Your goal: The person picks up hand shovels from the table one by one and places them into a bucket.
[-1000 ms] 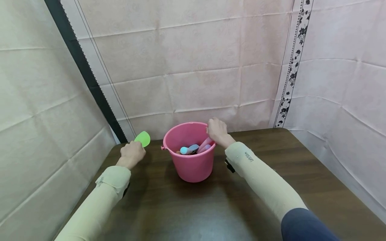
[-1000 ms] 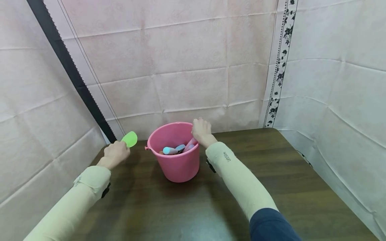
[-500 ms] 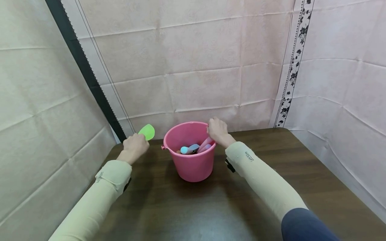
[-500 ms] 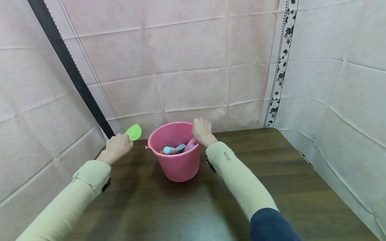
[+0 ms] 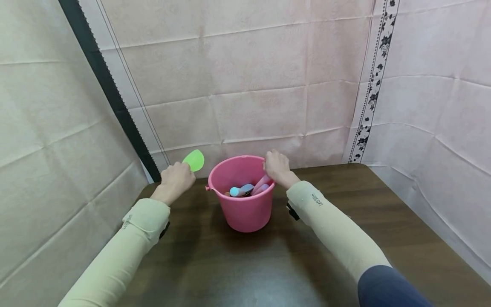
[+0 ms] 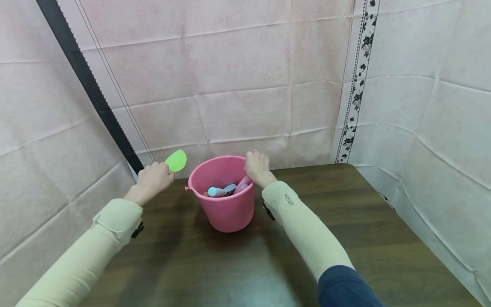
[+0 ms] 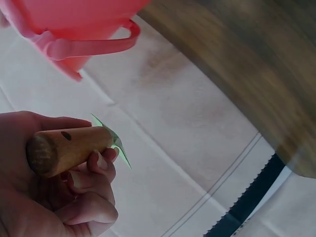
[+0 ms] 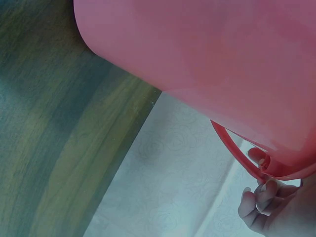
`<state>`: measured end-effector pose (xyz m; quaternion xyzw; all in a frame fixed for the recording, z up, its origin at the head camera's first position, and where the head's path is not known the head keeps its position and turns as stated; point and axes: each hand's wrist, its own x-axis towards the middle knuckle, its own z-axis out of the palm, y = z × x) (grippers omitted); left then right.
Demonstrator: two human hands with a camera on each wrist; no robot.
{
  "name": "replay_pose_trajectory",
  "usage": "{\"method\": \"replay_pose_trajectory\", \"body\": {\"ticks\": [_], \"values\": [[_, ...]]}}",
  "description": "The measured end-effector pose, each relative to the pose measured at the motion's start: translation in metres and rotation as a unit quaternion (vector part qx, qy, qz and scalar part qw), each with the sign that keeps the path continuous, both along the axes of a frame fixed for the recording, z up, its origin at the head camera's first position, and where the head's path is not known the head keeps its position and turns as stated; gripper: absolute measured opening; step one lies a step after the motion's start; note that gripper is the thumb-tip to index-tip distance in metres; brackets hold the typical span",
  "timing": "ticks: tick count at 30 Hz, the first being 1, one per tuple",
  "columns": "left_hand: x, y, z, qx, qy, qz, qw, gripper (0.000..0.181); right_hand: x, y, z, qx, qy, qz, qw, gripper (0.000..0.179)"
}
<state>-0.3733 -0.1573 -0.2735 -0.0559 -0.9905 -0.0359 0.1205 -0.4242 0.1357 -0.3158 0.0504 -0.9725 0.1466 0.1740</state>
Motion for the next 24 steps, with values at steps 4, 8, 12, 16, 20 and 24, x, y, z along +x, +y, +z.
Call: {"method": "replay_pose_trajectory", "body": {"ticks": [4, 8, 12, 16, 20, 24], "values": [[0.001, 0.005, 0.006, -0.009, 0.003, -0.015, 0.9998, 0.029, 0.0, 0.0, 0.0, -0.002, -0.002, 0.0, 1.0, 0.019], [0.002, 0.011, 0.011, -0.023, 0.007, -0.03, 0.9993, 0.032, 0.0, 0.0, 0.001, -0.003, -0.003, -0.001, 1.0, 0.02], [0.004, 0.018, 0.013, -0.032, 0.009, -0.047, 0.9983, 0.033, 0.0, 0.0, 0.001, -0.001, -0.002, -0.002, 1.0, 0.02], [0.005, 0.023, 0.015, -0.033, 0.014, -0.058, 0.9977, 0.033, 0.0, 0.0, 0.0, -0.001, -0.003, -0.004, 1.0, 0.02], [0.007, 0.029, 0.016, -0.023, 0.007, -0.067, 0.9975, 0.034, 0.0, 0.0, -0.001, -0.003, -0.004, -0.005, 1.0, 0.02], [0.007, 0.034, 0.016, -0.026, -0.003, -0.087, 0.9959, 0.035, -0.001, -0.001, -0.001, -0.001, -0.003, -0.005, 1.0, 0.02]]}}
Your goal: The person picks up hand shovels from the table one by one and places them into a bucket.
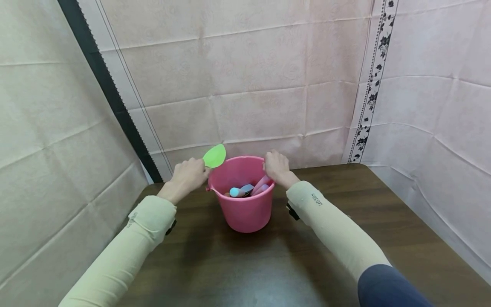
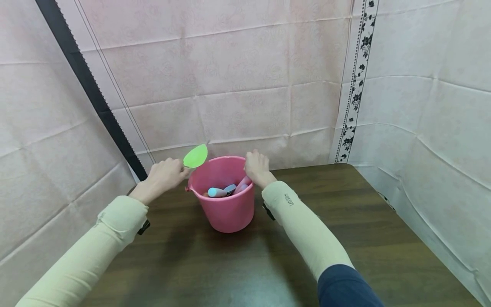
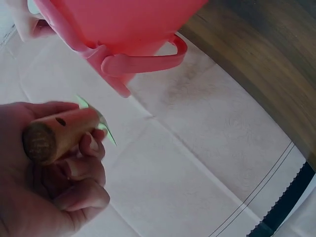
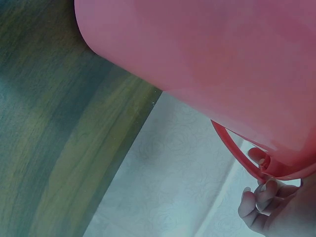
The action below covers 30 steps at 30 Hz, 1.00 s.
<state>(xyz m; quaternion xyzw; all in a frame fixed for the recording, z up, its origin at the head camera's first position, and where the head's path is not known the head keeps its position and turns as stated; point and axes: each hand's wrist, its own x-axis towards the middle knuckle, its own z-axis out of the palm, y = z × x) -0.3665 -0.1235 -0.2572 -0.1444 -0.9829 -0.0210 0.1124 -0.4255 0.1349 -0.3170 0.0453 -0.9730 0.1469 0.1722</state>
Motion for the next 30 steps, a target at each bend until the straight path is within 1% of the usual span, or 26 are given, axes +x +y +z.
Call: {"method": "replay_pose_trajectory", "body": {"ticks": [6, 11, 15, 23, 26, 30], "values": [[-0.001, 0.006, -0.003, -0.016, -0.017, -0.041, 0.9989, 0.035, -0.002, 0.0, -0.002, -0.005, 0.001, 0.005, 1.0, 0.019], [-0.001, 0.009, -0.005, -0.012, -0.03, -0.072, 0.9969, 0.034, -0.001, -0.001, -0.002, -0.004, 0.0, 0.006, 1.0, 0.019], [-0.002, 0.011, -0.005, -0.01, -0.04, -0.098, 0.9943, 0.029, -0.001, -0.001, -0.003, -0.005, -0.002, 0.004, 1.0, 0.018], [-0.004, 0.019, -0.007, -0.018, -0.095, -0.12, 0.9881, 0.019, -0.003, -0.001, -0.003, 0.0, 0.0, -0.001, 1.0, 0.019], [-0.005, 0.022, -0.007, -0.027, -0.103, -0.13, 0.9858, 0.017, -0.003, 0.0, -0.002, 0.005, 0.007, -0.003, 1.0, 0.021], [-0.006, 0.025, -0.007, -0.052, -0.101, -0.147, 0.9826, 0.016, -0.002, 0.0, -0.001, 0.007, 0.009, -0.005, 0.9999, 0.022]]}}
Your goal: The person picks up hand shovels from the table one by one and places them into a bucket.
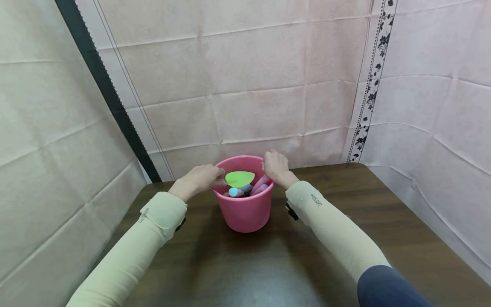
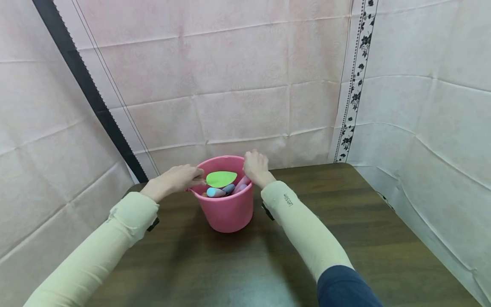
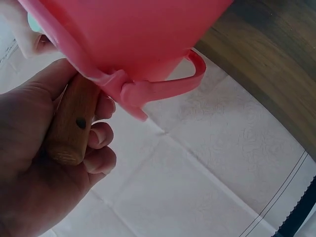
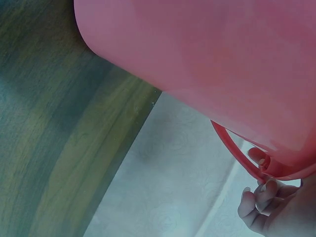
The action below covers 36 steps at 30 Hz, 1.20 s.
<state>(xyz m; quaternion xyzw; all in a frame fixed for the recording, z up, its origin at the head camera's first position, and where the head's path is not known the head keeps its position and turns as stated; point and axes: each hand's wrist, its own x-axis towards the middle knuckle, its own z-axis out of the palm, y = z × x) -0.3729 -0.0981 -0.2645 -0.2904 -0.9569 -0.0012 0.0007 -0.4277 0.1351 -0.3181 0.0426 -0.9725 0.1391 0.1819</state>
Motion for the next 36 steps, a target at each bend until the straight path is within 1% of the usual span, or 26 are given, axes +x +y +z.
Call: {"method": "replay_pose_trajectory", "body": {"ticks": [3, 7, 11, 17, 23, 27, 30, 36], "values": [[-0.002, 0.002, -0.001, -0.013, 0.007, -0.001, 0.9999, 0.015, 0.0, 0.0, 0.001, 0.001, -0.002, 0.0, 1.0, 0.021], [-0.004, 0.005, -0.001, -0.017, 0.013, 0.003, 0.9998, 0.013, -0.001, 0.0, 0.001, 0.001, -0.001, 0.001, 1.0, 0.021], [-0.007, 0.01, -0.002, -0.029, 0.022, -0.006, 0.9993, 0.013, -0.001, 0.0, 0.003, 0.003, 0.0, -0.002, 1.0, 0.021], [-0.013, 0.016, -0.01, -0.041, 0.045, -0.023, 0.9979, 0.015, 0.001, 0.0, 0.003, -0.001, -0.004, -0.003, 1.0, 0.021], [-0.017, 0.017, -0.015, -0.06, 0.071, -0.021, 0.9955, 0.02, 0.0, 0.0, 0.001, -0.001, -0.002, 0.001, 1.0, 0.022], [-0.02, 0.02, -0.02, -0.063, 0.06, -0.007, 0.9962, 0.02, 0.0, 0.0, 0.0, -0.005, -0.004, 0.0, 1.0, 0.021], [-0.021, 0.023, -0.021, -0.063, 0.051, 0.004, 0.9967, 0.02, 0.001, -0.001, 0.002, -0.005, -0.003, 0.0, 1.0, 0.021], [-0.023, 0.03, -0.023, -0.084, 0.064, 0.006, 0.9944, 0.018, 0.002, -0.001, 0.002, -0.005, -0.007, -0.001, 1.0, 0.021]]}}
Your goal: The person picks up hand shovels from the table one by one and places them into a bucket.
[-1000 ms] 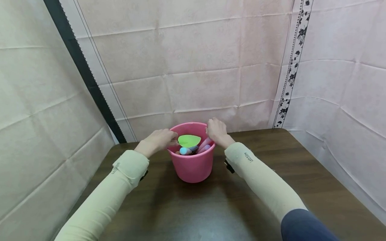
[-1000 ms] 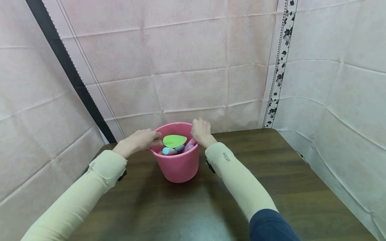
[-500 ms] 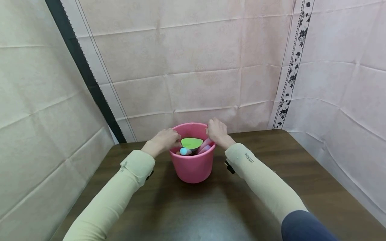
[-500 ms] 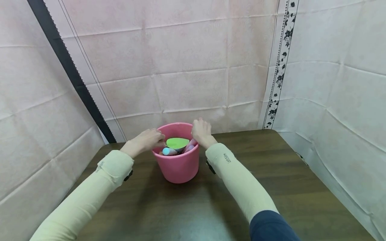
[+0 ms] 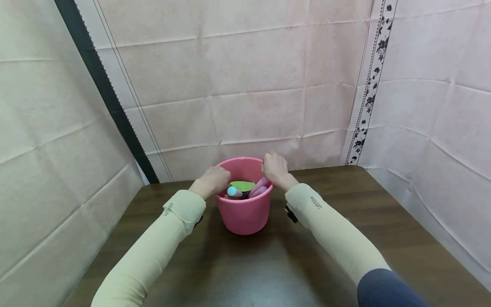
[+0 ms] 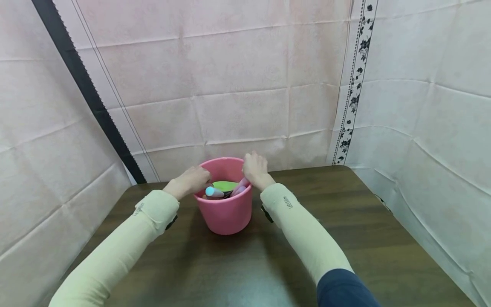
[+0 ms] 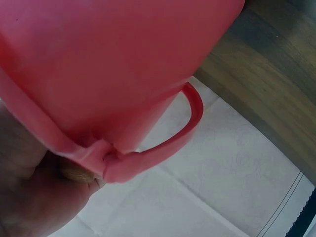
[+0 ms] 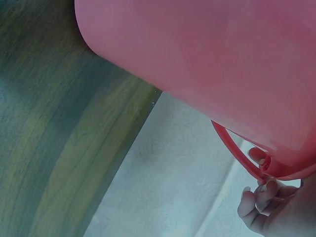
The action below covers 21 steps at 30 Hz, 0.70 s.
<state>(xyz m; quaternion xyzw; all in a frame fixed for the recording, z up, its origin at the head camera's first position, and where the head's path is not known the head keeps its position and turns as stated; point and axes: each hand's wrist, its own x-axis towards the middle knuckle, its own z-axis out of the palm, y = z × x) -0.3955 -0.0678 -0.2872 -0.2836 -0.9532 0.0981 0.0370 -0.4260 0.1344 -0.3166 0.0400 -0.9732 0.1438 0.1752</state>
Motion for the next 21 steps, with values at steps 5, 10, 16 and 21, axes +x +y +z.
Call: {"method": "replay_pose_trajectory", "body": {"ticks": [5, 10, 16, 21], "values": [[-0.0001, 0.0045, 0.0004, -0.019, -0.01, 0.022, 0.9995, 0.017, 0.0004, 0.0007, -0.0009, 0.0, -0.004, 0.005, 1.0, 0.02], [-0.0015, 0.0067, -0.0011, -0.028, -0.009, 0.038, 0.9989, 0.016, 0.0003, 0.0004, -0.0008, 0.005, 0.0, 0.001, 1.0, 0.021], [-0.0056, 0.0058, -0.0058, -0.036, 0.004, 0.049, 0.9981, 0.016, 0.0008, -0.0001, -0.0003, 0.005, -0.005, 0.001, 1.0, 0.021], [-0.0085, 0.0055, -0.0091, -0.031, 0.015, 0.052, 0.9981, 0.015, 0.0014, 0.0001, -0.0007, 0.002, -0.002, 0.002, 1.0, 0.021]]}}
